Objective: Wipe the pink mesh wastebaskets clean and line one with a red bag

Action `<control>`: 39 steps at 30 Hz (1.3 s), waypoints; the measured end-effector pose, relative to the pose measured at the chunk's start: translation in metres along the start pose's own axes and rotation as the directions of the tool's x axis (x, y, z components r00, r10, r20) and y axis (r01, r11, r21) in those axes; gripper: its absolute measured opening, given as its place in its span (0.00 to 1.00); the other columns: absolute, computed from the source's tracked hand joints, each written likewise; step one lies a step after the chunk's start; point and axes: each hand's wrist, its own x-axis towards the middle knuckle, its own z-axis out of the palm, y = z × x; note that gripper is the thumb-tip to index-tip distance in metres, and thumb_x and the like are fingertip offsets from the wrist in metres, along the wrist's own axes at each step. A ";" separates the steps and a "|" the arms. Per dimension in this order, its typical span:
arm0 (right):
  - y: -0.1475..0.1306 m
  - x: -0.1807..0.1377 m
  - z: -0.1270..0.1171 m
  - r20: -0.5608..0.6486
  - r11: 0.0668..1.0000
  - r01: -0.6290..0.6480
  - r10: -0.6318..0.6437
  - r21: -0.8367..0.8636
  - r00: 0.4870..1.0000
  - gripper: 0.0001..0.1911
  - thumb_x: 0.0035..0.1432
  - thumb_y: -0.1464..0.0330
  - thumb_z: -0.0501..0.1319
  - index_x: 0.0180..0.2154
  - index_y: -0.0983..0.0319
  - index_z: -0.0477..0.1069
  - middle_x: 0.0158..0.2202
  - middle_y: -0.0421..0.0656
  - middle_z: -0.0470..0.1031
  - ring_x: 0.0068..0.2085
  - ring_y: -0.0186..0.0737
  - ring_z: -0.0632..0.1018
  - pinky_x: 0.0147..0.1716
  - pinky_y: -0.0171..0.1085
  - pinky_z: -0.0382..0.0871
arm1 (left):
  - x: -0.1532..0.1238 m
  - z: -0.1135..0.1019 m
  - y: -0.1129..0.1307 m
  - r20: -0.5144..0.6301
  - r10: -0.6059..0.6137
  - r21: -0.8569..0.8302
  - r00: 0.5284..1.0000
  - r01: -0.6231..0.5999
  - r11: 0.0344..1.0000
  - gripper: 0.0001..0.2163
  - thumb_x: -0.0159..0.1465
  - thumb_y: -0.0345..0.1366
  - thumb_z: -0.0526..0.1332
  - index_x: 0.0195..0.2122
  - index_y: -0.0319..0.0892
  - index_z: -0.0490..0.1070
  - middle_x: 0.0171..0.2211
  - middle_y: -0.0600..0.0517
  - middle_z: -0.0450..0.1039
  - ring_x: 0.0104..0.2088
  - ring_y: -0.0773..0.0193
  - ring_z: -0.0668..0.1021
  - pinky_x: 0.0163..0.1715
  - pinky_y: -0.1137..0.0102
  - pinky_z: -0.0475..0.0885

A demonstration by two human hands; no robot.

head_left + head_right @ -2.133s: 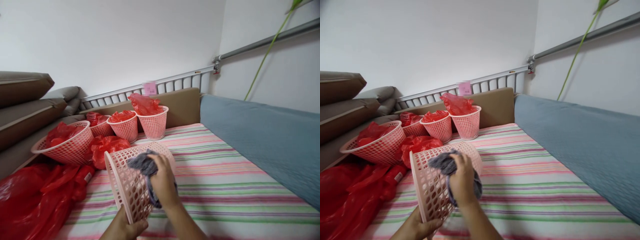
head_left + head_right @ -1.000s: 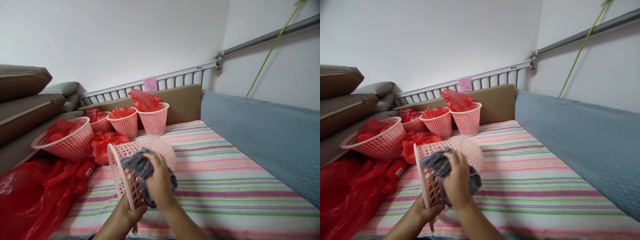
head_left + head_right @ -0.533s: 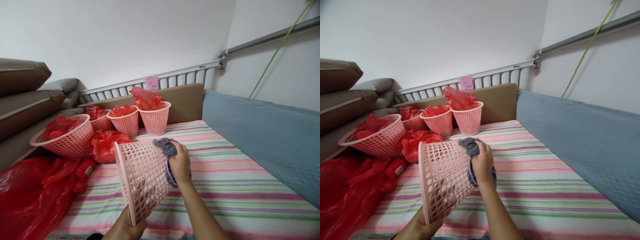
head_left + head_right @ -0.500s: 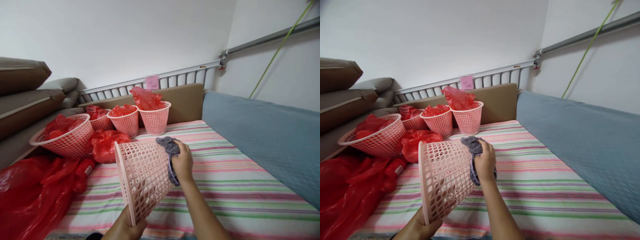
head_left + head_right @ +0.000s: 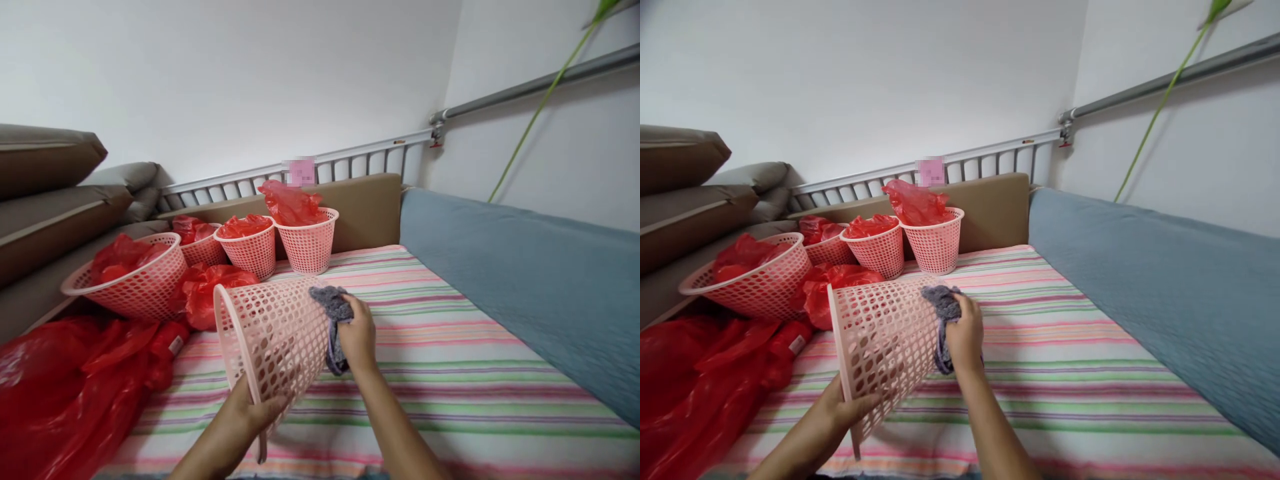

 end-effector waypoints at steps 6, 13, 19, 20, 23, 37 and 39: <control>-0.102 -0.044 0.009 0.227 0.990 0.099 -0.121 0.104 0.966 0.25 0.46 0.80 0.55 0.45 0.55 0.71 0.48 0.45 0.70 0.51 0.47 0.70 0.53 0.48 0.64 | 0.001 0.001 -0.020 0.013 0.000 0.016 1.000 0.000 1.000 0.37 0.50 0.35 0.70 0.61 0.48 0.58 0.57 0.45 0.69 0.57 0.45 0.70 0.58 0.53 0.63; -0.116 -0.060 0.013 0.320 0.962 0.191 -0.246 0.194 0.915 0.27 0.46 0.77 0.60 0.49 0.55 0.69 0.49 0.46 0.68 0.51 0.46 0.70 0.51 0.46 0.66 | -0.003 -0.007 -0.030 0.098 -0.010 0.079 0.995 0.002 0.997 0.31 0.50 0.42 0.70 0.56 0.48 0.68 0.54 0.48 0.72 0.59 0.40 0.66 0.58 0.51 0.63; -0.033 -0.002 0.006 0.099 0.996 0.082 -0.078 -0.036 0.992 0.23 0.51 0.79 0.53 0.47 0.54 0.68 0.45 0.45 0.71 0.49 0.48 0.70 0.50 0.51 0.63 | -0.018 -0.019 -0.054 0.266 -0.033 0.254 0.963 -0.037 0.967 0.31 0.60 0.46 0.61 0.64 0.51 0.53 0.66 0.48 0.53 0.66 0.51 0.55 0.65 0.53 0.39; -0.021 0.005 0.002 0.060 0.997 0.054 -0.050 -0.057 0.997 0.23 0.51 0.78 0.53 0.47 0.53 0.67 0.45 0.44 0.71 0.48 0.49 0.70 0.50 0.52 0.64 | -0.019 -0.020 -0.057 0.266 -0.035 0.291 0.963 -0.045 0.956 0.31 0.61 0.47 0.60 0.64 0.52 0.52 0.66 0.49 0.52 0.66 0.52 0.54 0.65 0.54 0.38; 0.009 0.017 -0.010 -0.022 0.996 -0.026 0.024 -0.089 0.999 0.22 0.50 0.76 0.53 0.45 0.50 0.68 0.43 0.42 0.71 0.46 0.50 0.72 0.46 0.52 0.65 | -0.023 -0.023 -0.059 0.230 -0.081 0.389 0.970 -0.015 0.921 0.31 0.60 0.49 0.59 0.63 0.53 0.54 0.66 0.48 0.51 0.66 0.51 0.52 0.65 0.55 0.37; -0.050 -0.014 0.006 0.097 0.997 0.073 -0.074 0.013 0.992 0.26 0.47 0.79 0.51 0.46 0.53 0.69 0.44 0.43 0.70 0.49 0.47 0.70 0.51 0.52 0.63 | 0.002 0.007 -0.007 -0.003 0.033 -0.007 0.999 -0.033 0.999 0.38 0.53 0.37 0.69 0.63 0.47 0.54 0.61 0.43 0.63 0.59 0.46 0.67 0.59 0.56 0.62; -0.084 -0.035 0.011 0.199 0.993 0.091 -0.104 0.070 0.974 0.28 0.44 0.81 0.51 0.46 0.54 0.69 0.46 0.45 0.69 0.50 0.47 0.70 0.51 0.50 0.64 | 0.004 0.004 -0.014 -0.007 0.044 0.040 0.999 -0.044 0.998 0.36 0.50 0.38 0.71 0.60 0.46 0.60 0.57 0.43 0.69 0.57 0.45 0.70 0.56 0.56 0.67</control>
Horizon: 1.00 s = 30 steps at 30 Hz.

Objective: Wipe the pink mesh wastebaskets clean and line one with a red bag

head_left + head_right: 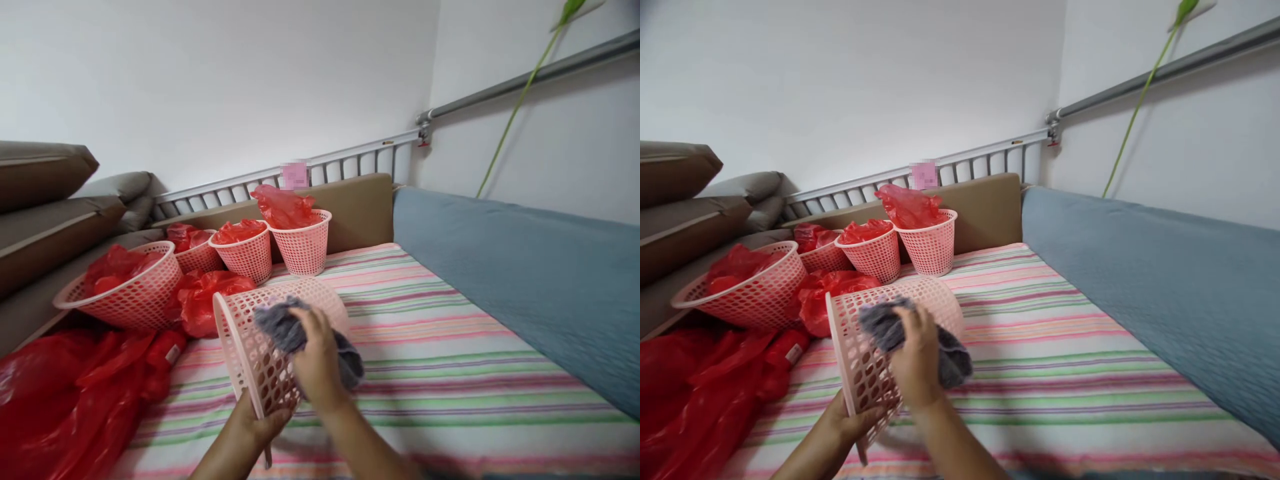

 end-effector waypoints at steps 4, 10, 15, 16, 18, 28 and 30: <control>-0.047 -0.027 0.011 0.124 0.988 0.084 -0.100 0.129 0.987 0.33 0.40 0.82 0.55 0.49 0.56 0.68 0.52 0.46 0.66 0.53 0.48 0.68 0.53 0.47 0.63 | 0.001 -0.007 -0.008 -0.007 -0.040 0.093 0.999 0.040 0.995 0.26 0.49 0.40 0.71 0.50 0.47 0.72 0.40 0.47 0.80 0.48 0.43 0.77 0.42 0.57 0.77; -0.007 -0.004 0.004 0.099 0.997 0.075 -0.076 0.015 0.992 0.27 0.46 0.81 0.54 0.49 0.58 0.68 0.47 0.46 0.69 0.50 0.45 0.69 0.51 0.46 0.64 | -0.011 -0.015 -0.027 0.033 -0.035 0.042 0.999 0.034 0.999 0.32 0.51 0.42 0.71 0.57 0.47 0.64 0.53 0.46 0.73 0.55 0.46 0.72 0.54 0.57 0.69; 0.062 0.032 -0.017 -0.122 0.980 -0.060 0.037 -0.190 0.992 0.21 0.51 0.77 0.54 0.48 0.60 0.69 0.45 0.47 0.72 0.48 0.46 0.70 0.50 0.46 0.64 | -0.021 -0.025 -0.049 0.282 -0.042 0.118 0.959 0.009 0.993 0.33 0.59 0.45 0.62 0.64 0.53 0.51 0.65 0.48 0.57 0.65 0.50 0.56 0.65 0.52 0.42; 0.072 0.036 -0.022 -0.159 0.973 -0.088 0.054 -0.211 0.986 0.21 0.51 0.76 0.54 0.48 0.61 0.69 0.45 0.47 0.72 0.48 0.46 0.71 0.50 0.46 0.64 | -0.023 -0.027 -0.051 0.297 -0.039 0.150 0.954 -0.006 0.989 0.33 0.60 0.46 0.61 0.64 0.53 0.51 0.65 0.48 0.56 0.66 0.51 0.54 0.65 0.52 0.39; 0.087 0.040 -0.032 -0.205 0.961 -0.145 0.097 -0.237 0.974 0.21 0.50 0.75 0.54 0.48 0.61 0.69 0.44 0.48 0.73 0.47 0.46 0.71 0.48 0.45 0.65 | -0.025 -0.027 -0.051 0.301 -0.050 0.211 0.952 -0.015 0.977 0.32 0.61 0.47 0.60 0.65 0.53 0.50 0.65 0.47 0.56 0.67 0.51 0.50 0.65 0.53 0.37; 0.091 0.033 -0.025 -0.113 0.967 -0.142 0.120 -0.210 0.986 0.27 0.43 0.77 0.53 0.48 0.61 0.68 0.46 0.48 0.71 0.49 0.48 0.70 0.51 0.49 0.64 | -0.007 -0.006 0.023 0.121 -0.027 -0.014 0.992 0.029 0.999 0.43 0.52 0.38 0.70 0.66 0.49 0.47 0.64 0.43 0.56 0.63 0.44 0.61 0.61 0.49 0.56; 0.072 0.028 -0.016 -0.072 0.978 -0.107 0.095 -0.178 0.993 0.28 0.43 0.77 0.54 0.49 0.61 0.67 0.47 0.49 0.70 0.51 0.48 0.69 0.53 0.50 0.62 | -0.003 0.000 0.027 0.121 -0.034 -0.003 0.992 0.034 0.999 0.40 0.53 0.37 0.69 0.65 0.48 0.51 0.62 0.44 0.61 0.62 0.45 0.62 0.61 0.51 0.57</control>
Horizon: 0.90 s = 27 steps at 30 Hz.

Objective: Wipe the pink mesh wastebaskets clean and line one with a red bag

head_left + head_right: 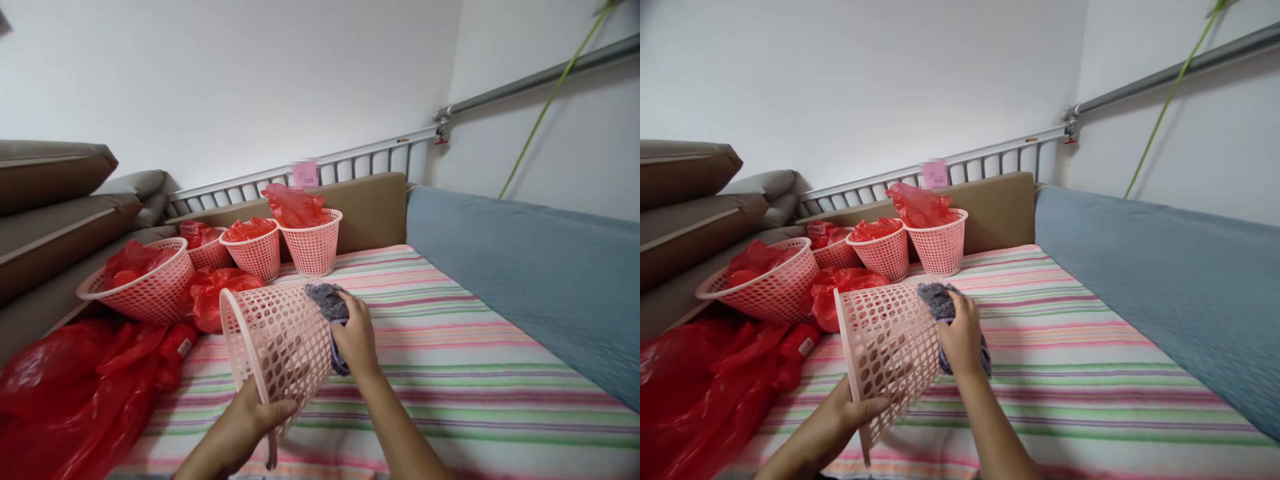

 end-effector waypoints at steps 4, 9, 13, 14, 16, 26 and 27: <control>-0.059 -0.029 0.004 0.127 0.994 0.067 -0.078 0.088 0.989 0.28 0.46 0.77 0.54 0.52 0.61 0.66 0.52 0.49 0.66 0.54 0.49 0.66 0.56 0.51 0.60 | 0.004 0.003 -0.014 0.012 0.029 -0.032 1.000 -0.029 0.999 0.37 0.50 0.40 0.70 0.61 0.47 0.59 0.57 0.45 0.68 0.59 0.45 0.67 0.60 0.53 0.61; -0.113 -0.064 0.001 0.239 0.955 0.146 -0.210 0.257 0.948 0.35 0.39 0.80 0.55 0.53 0.58 0.66 0.54 0.47 0.63 0.56 0.47 0.65 0.57 0.48 0.60 | 0.004 -0.007 -0.032 -0.030 -0.048 0.107 0.998 0.051 0.993 0.28 0.49 0.41 0.70 0.52 0.42 0.71 0.40 0.45 0.79 0.47 0.44 0.77 0.49 0.55 0.73; -0.106 -0.060 0.003 0.188 0.933 0.220 -0.279 0.283 0.942 0.30 0.43 0.79 0.57 0.51 0.57 0.69 0.51 0.46 0.66 0.51 0.45 0.69 0.52 0.45 0.65 | 0.001 -0.012 -0.040 0.017 -0.032 0.103 0.999 0.030 0.994 0.30 0.51 0.43 0.69 0.55 0.43 0.68 0.47 0.43 0.76 0.51 0.43 0.75 0.52 0.52 0.70; -0.098 -0.054 0.005 0.176 0.939 0.228 -0.277 0.256 0.945 0.29 0.44 0.79 0.57 0.50 0.56 0.69 0.51 0.46 0.66 0.51 0.45 0.69 0.51 0.45 0.66 | -0.001 -0.012 -0.042 0.047 -0.009 0.091 0.999 0.004 0.996 0.32 0.52 0.44 0.68 0.58 0.44 0.65 0.52 0.43 0.73 0.55 0.42 0.71 0.55 0.51 0.66; -0.077 -0.040 0.007 0.147 0.964 0.210 -0.235 0.163 0.961 0.29 0.45 0.81 0.54 0.50 0.56 0.69 0.50 0.46 0.66 0.51 0.45 0.69 0.52 0.45 0.65 | -0.007 -0.015 -0.048 0.124 0.020 0.108 0.992 -0.033 0.994 0.34 0.55 0.46 0.66 0.62 0.49 0.58 0.61 0.47 0.62 0.62 0.45 0.62 0.62 0.50 0.54; 0.022 0.010 -0.010 -0.164 0.999 0.026 -0.033 -0.040 0.986 0.24 0.48 0.78 0.53 0.45 0.48 0.68 0.41 0.41 0.69 0.44 0.48 0.70 0.45 0.50 0.67 | -0.029 -0.036 -0.074 0.237 -0.134 0.384 0.962 0.034 0.923 0.30 0.62 0.45 0.59 0.64 0.60 0.49 0.68 0.56 0.46 0.67 0.54 0.50 0.65 0.54 0.36; 0.023 0.010 -0.011 -0.152 0.999 0.018 -0.024 -0.044 0.988 0.24 0.49 0.77 0.52 0.45 0.49 0.68 0.41 0.42 0.69 0.44 0.48 0.70 0.45 0.50 0.67 | -0.029 -0.036 -0.072 0.255 -0.128 0.346 0.958 0.033 0.938 0.32 0.60 0.44 0.62 0.64 0.60 0.50 0.68 0.56 0.46 0.67 0.53 0.50 0.65 0.54 0.37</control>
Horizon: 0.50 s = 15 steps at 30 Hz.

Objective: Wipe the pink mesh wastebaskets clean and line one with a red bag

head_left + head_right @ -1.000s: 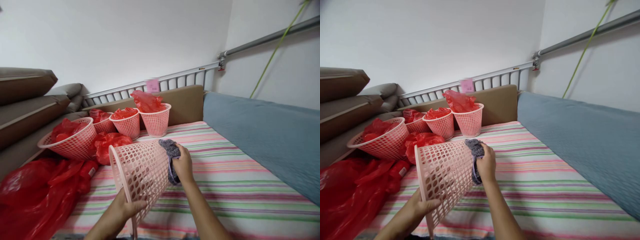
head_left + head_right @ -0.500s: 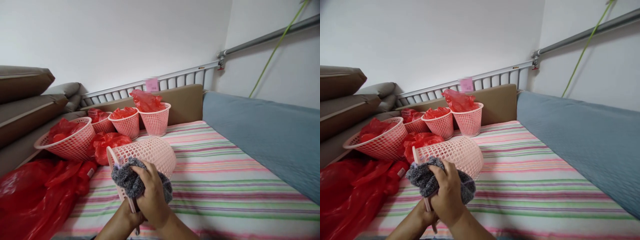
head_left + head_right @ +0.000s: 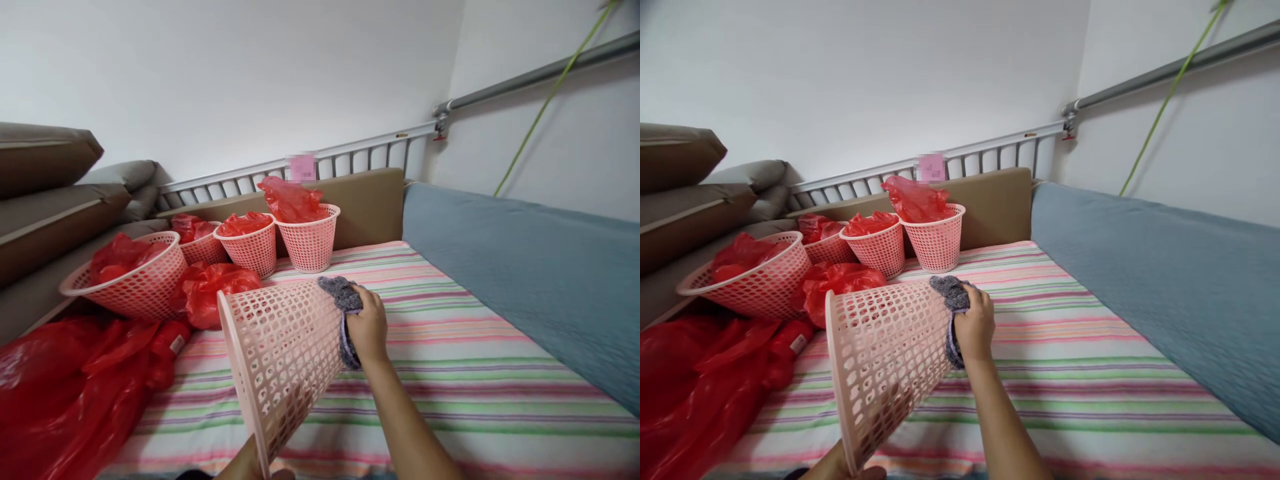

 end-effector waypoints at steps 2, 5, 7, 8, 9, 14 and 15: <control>0.000 0.000 -0.002 0.041 1.000 -0.018 0.019 -0.014 0.999 0.22 0.50 0.77 0.52 0.45 0.51 0.68 0.41 0.43 0.69 0.45 0.48 0.70 0.46 0.50 0.66 | 0.003 -0.002 0.011 -0.018 0.036 -0.142 0.999 -0.038 0.989 0.38 0.55 0.43 0.67 0.64 0.58 0.50 0.68 0.54 0.46 0.66 0.51 0.51 0.65 0.54 0.39; -0.003 -0.001 -0.002 0.044 1.000 -0.019 0.018 0.015 0.999 0.22 0.51 0.76 0.51 0.45 0.51 0.67 0.41 0.42 0.69 0.44 0.47 0.70 0.46 0.49 0.66 | 0.011 -0.006 0.041 -0.180 0.050 -0.350 0.982 -0.112 0.930 0.45 0.51 0.39 0.71 0.66 0.53 0.45 0.67 0.47 0.50 0.65 0.46 0.57 0.64 0.51 0.49; -0.007 -0.002 0.001 0.015 0.998 0.002 -0.003 0.068 1.000 0.23 0.50 0.76 0.52 0.44 0.48 0.67 0.40 0.41 0.69 0.44 0.46 0.70 0.47 0.49 0.65 | 0.017 -0.008 0.060 -0.287 0.026 -0.397 0.958 -0.144 0.907 0.44 0.53 0.35 0.69 0.66 0.52 0.44 0.67 0.45 0.51 0.63 0.44 0.60 0.61 0.50 0.57; -0.012 -0.004 0.002 0.009 0.996 0.012 -0.012 0.092 1.000 0.23 0.49 0.77 0.52 0.44 0.47 0.67 0.40 0.40 0.68 0.44 0.46 0.70 0.47 0.50 0.65 | 0.020 -0.008 0.067 -0.313 0.012 -0.409 0.950 -0.146 0.901 0.43 0.54 0.33 0.68 0.66 0.51 0.45 0.66 0.44 0.51 0.63 0.44 0.61 0.60 0.50 0.59; -0.018 -0.007 0.004 0.017 0.994 0.018 -0.020 0.110 1.000 0.25 0.48 0.77 0.52 0.44 0.47 0.68 0.40 0.40 0.68 0.45 0.46 0.70 0.48 0.51 0.65 | 0.022 -0.007 0.071 -0.326 0.002 -0.414 0.945 -0.145 0.899 0.41 0.54 0.32 0.68 0.66 0.51 0.46 0.66 0.44 0.52 0.62 0.44 0.61 0.60 0.51 0.60; -0.077 -0.037 0.005 0.202 0.984 0.056 -0.090 0.167 0.975 0.30 0.44 0.82 0.51 0.47 0.54 0.70 0.47 0.44 0.68 0.51 0.47 0.69 0.53 0.50 0.64 | 0.027 0.002 0.064 -0.358 0.002 -0.401 0.934 -0.156 0.903 0.41 0.53 0.33 0.69 0.64 0.51 0.49 0.62 0.48 0.63 0.61 0.48 0.65 0.60 0.55 0.63; -0.093 -0.046 0.003 0.242 0.979 0.066 -0.113 0.195 0.964 0.31 0.43 0.83 0.51 0.48 0.54 0.70 0.48 0.45 0.67 0.52 0.47 0.69 0.53 0.48 0.64 | 0.030 0.002 0.061 -0.366 -0.002 -0.386 0.931 -0.150 0.910 0.41 0.52 0.34 0.70 0.64 0.50 0.51 0.60 0.48 0.66 0.59 0.47 0.67 0.58 0.55 0.65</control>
